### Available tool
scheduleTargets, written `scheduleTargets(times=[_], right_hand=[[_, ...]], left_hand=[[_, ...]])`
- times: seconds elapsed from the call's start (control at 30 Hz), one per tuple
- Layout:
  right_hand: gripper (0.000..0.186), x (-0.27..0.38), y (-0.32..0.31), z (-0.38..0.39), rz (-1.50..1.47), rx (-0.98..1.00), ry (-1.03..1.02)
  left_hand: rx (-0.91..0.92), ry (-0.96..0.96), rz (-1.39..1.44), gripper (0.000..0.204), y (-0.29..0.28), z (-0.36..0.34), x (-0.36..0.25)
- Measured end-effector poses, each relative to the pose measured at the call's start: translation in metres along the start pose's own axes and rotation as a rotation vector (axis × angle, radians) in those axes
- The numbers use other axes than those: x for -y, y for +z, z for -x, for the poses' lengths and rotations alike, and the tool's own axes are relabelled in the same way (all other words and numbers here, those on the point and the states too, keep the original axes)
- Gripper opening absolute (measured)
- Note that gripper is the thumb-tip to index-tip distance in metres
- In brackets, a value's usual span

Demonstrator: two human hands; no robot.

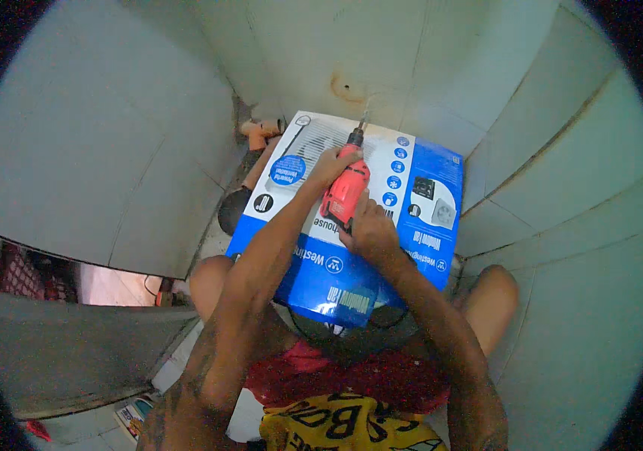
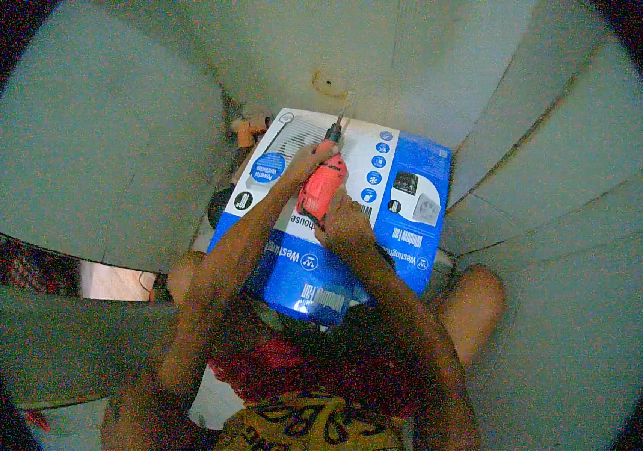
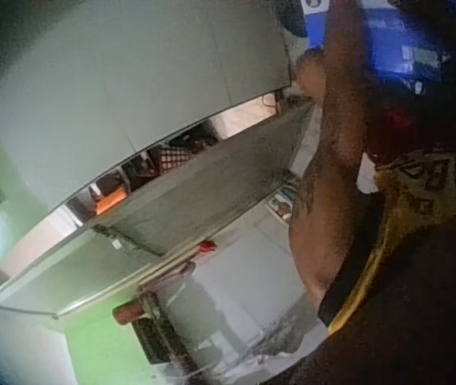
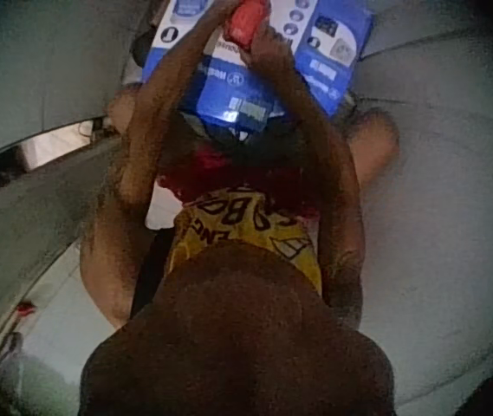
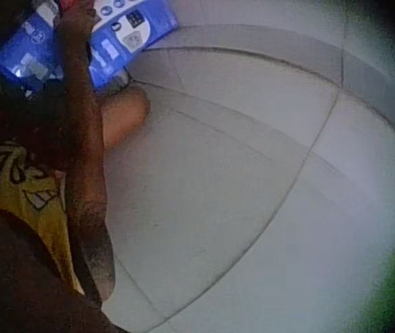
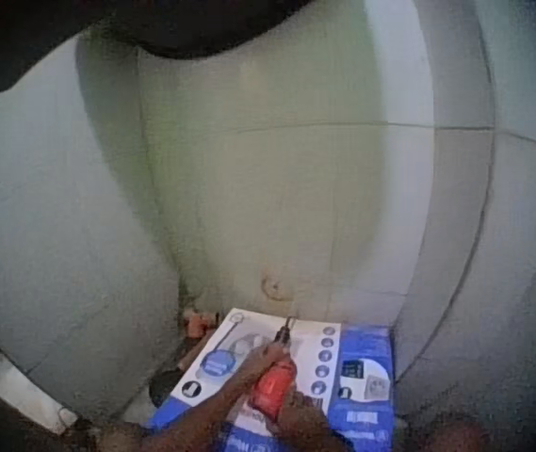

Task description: The person drills into a tiled wall using an electric drill.

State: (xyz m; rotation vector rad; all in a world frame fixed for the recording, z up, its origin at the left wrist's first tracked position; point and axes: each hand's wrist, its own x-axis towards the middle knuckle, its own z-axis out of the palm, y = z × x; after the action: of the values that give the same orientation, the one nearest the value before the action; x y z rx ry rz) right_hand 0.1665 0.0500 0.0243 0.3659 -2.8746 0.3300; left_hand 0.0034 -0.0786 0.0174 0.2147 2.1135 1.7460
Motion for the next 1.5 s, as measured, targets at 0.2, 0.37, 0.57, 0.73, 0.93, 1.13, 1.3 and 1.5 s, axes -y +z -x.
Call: scheduleTargets(times=[0.2,0.37,0.57,0.73,0.93,1.13,1.3,1.5], right_hand=[[0.106,-0.009,-0.019,-0.009,-0.055,0.279,0.074],[0.1,-0.024,-0.016,0.006,-0.006,0.059,-0.014],[0.095,-0.02,-0.02,0.006,0.073,-0.033,-0.045],[0.099,-0.03,-0.013,0.003,0.09,-0.037,-0.089],[0.101,-0.037,-0.012,0.001,0.12,0.011,-0.15],[0.099,-0.026,-0.016,-0.002,0.117,0.086,-0.09],[0.098,-0.03,-0.005,0.0,0.133,-0.002,-0.069],[0.098,-0.036,-0.003,-0.001,0.146,-0.054,-0.161]], left_hand=[[-0.191,0.004,-0.142,0.051,0.014,0.014,-0.021],[-0.428,0.05,-0.439,0.057,0.031,0.016,-0.029],[-0.383,0.059,-0.674,0.061,0.023,0.015,-0.029],[-0.4,0.05,-0.668,0.064,0.024,0.006,-0.022],[-0.422,0.033,-0.58,0.065,0.019,0.004,-0.013],[-0.347,0.046,-0.492,0.07,0.01,0.009,-0.013],[-0.288,0.046,-0.522,0.075,0.015,0.005,-0.013],[-0.391,-0.061,-0.65,0.075,0.025,-0.002,-0.014]])
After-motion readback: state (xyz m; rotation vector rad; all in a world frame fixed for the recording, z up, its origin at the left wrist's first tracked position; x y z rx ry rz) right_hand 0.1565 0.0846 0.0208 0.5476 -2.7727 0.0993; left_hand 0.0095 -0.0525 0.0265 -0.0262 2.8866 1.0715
